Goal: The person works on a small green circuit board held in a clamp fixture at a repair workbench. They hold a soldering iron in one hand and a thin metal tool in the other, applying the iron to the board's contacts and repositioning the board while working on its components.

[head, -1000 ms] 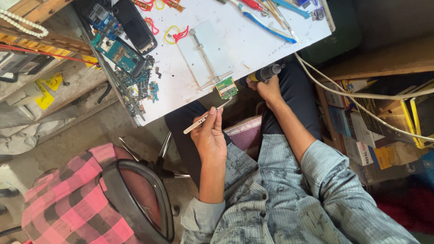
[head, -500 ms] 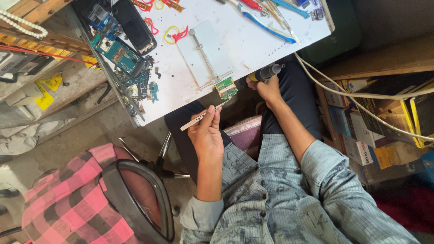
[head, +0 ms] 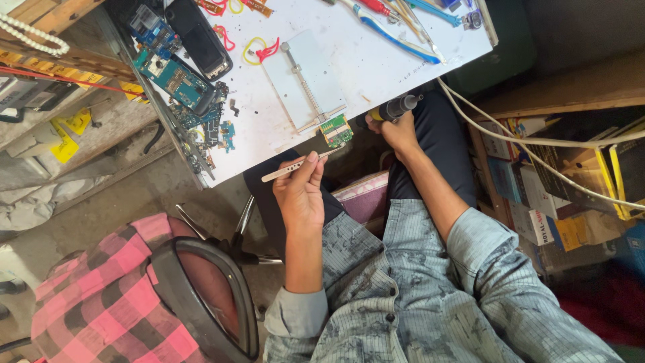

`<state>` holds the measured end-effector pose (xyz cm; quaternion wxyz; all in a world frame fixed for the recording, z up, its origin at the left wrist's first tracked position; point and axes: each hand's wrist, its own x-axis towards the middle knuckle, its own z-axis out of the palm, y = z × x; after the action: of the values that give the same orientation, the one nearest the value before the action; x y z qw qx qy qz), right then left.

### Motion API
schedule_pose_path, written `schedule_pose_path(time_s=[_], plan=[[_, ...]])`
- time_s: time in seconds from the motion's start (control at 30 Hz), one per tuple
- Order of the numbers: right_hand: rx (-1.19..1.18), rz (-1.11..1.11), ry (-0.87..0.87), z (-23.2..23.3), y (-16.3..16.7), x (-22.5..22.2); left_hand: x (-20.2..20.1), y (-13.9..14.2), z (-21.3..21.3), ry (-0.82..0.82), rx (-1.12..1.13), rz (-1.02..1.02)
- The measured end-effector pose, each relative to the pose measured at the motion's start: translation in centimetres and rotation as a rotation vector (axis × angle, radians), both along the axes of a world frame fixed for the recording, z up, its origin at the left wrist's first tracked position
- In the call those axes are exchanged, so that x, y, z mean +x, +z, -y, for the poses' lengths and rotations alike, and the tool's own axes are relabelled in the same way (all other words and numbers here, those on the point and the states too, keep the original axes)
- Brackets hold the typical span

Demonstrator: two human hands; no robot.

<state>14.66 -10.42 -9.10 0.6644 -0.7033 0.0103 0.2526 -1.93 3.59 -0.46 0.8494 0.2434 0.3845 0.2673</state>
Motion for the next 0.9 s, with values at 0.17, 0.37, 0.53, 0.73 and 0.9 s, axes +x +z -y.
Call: schedule_pose_path(time_s=[0.17, 0.37, 0.53, 0.73, 0.9], plan=[[-0.020, 0.005, 0.005, -0.13, 0.28, 0.05, 0.07, 0.24, -0.49, -0.025, 0.013, -0.016], [-0.022, -0.009, 0.020, 0.12, 0.27, 0.04, 0.18, 0.66, -0.84, -0.053, 0.024, -0.024], [0.006, -0.015, -0.002, -0.06, -0.05, 0.05, 0.28, 0.79, -0.87, -0.070, 0.022, -0.039], [-0.017, -0.010, 0.001, 0.02, -0.45, 0.06, 0.30, 0.54, -0.89, -0.060, 0.025, -0.035], [-0.007, -0.008, 0.009, 0.03, -0.36, 0.09, 0.27, 0.39, -0.90, -0.050, 0.025, -0.036]])
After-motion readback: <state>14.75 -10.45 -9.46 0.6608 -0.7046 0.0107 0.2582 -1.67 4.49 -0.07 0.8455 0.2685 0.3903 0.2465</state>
